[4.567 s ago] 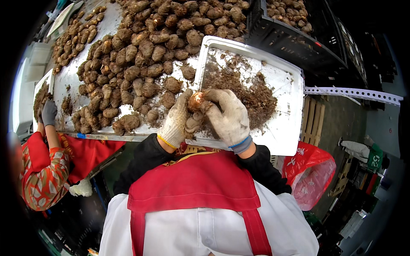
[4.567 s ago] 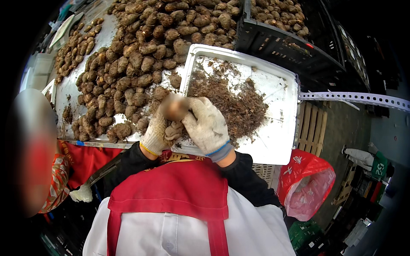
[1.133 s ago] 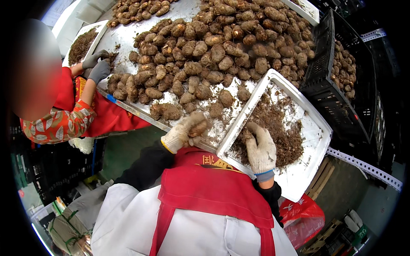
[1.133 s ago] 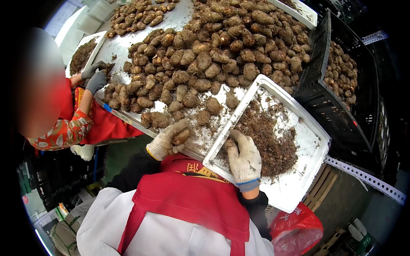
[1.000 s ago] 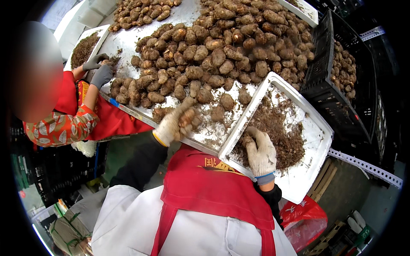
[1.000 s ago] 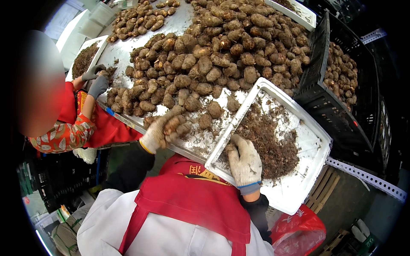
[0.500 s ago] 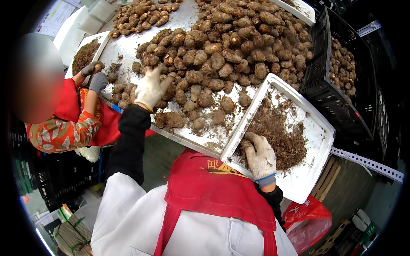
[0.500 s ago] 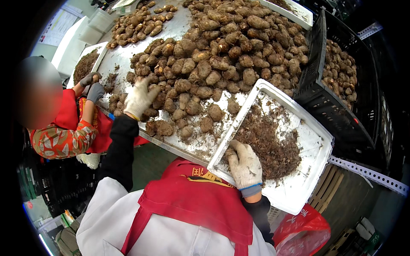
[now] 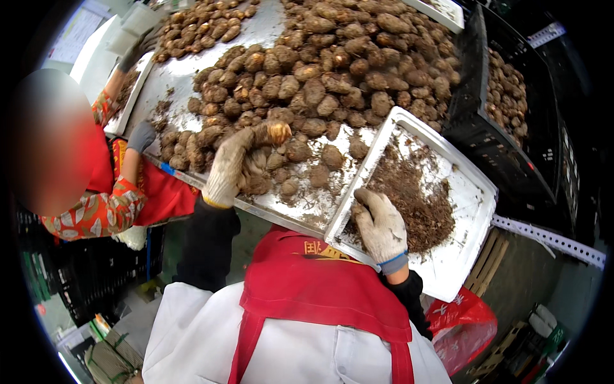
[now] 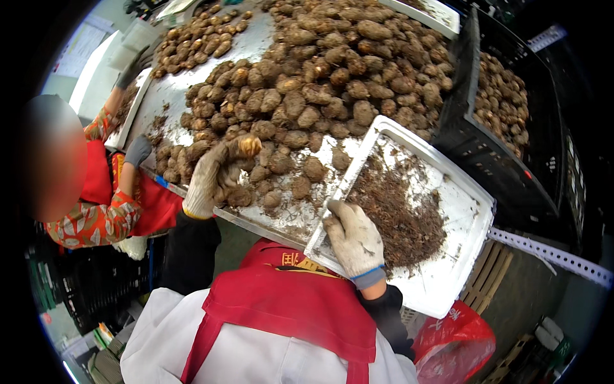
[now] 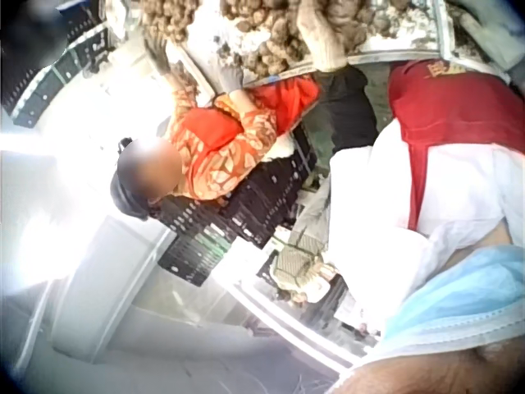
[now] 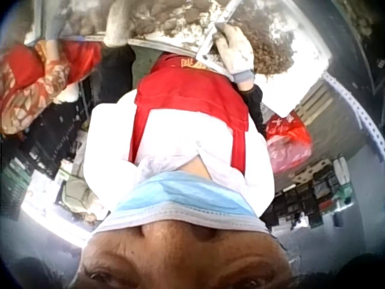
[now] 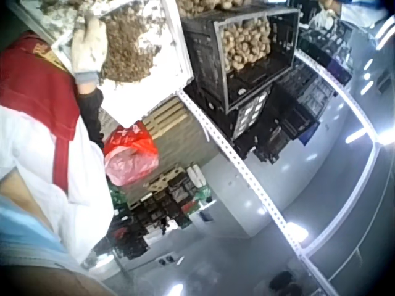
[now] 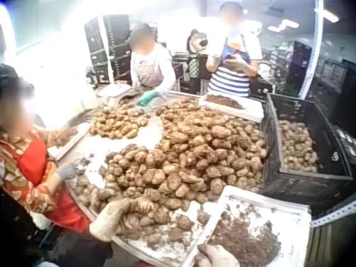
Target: The person peels the outer skin off brown root vegetables using a small knife. They hold the vegetable in one hand and scrape the skin away with the other, placing the peeled items into a white tray. The process is repeated continuously for multiple vegetables.
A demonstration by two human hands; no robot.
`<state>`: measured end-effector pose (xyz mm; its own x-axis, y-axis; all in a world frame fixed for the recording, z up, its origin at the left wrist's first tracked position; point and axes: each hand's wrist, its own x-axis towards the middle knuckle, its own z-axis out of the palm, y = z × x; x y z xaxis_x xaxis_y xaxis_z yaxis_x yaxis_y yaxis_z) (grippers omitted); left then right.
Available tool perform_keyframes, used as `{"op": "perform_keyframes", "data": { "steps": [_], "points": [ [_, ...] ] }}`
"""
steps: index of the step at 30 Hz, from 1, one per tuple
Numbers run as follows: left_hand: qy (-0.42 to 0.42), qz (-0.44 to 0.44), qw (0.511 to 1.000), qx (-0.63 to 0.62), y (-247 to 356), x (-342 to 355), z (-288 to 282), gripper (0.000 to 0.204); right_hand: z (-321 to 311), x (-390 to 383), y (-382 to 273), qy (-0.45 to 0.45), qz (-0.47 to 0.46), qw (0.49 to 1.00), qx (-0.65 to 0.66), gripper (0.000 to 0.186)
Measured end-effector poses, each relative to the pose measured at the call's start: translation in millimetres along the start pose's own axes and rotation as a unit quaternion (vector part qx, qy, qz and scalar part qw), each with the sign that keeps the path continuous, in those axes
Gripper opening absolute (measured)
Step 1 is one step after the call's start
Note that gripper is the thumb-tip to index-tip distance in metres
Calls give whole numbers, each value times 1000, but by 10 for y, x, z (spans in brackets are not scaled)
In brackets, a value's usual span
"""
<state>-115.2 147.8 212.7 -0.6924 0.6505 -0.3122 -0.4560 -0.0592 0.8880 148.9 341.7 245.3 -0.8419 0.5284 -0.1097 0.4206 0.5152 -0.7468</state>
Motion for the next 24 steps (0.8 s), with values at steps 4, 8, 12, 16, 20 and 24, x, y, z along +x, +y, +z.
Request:
{"op": "perform_keyframes", "data": {
  "steps": [4, 8, 12, 16, 20, 24],
  "points": [
    [5, -121, 970, -210, -135, -248, 605, 40, -110, 206, -162, 35, -54, 997, 49, 41],
    [-76, -189, 962, -182, -176, -391, 1015, 41, -145, 316, -337, 44, -82, 986, 135, 57],
    [-84, -162, 972, -147, -562, -424, 1060, 25, -65, 281, -255, 17, -152, 985, 76, 59],
    [-166, 111, 961, 190, -1021, -191, 816, 37, 11, 223, -211, 21, -102, 993, 56, 47],
    [-255, 91, 919, 287, -876, -129, 847, 37, -39, 195, -184, 0, -77, 996, 44, 47],
    [-201, 187, 902, 332, -1066, -178, 826, 38, -40, 176, -228, 8, -31, 999, 36, 41]
  ]
}}
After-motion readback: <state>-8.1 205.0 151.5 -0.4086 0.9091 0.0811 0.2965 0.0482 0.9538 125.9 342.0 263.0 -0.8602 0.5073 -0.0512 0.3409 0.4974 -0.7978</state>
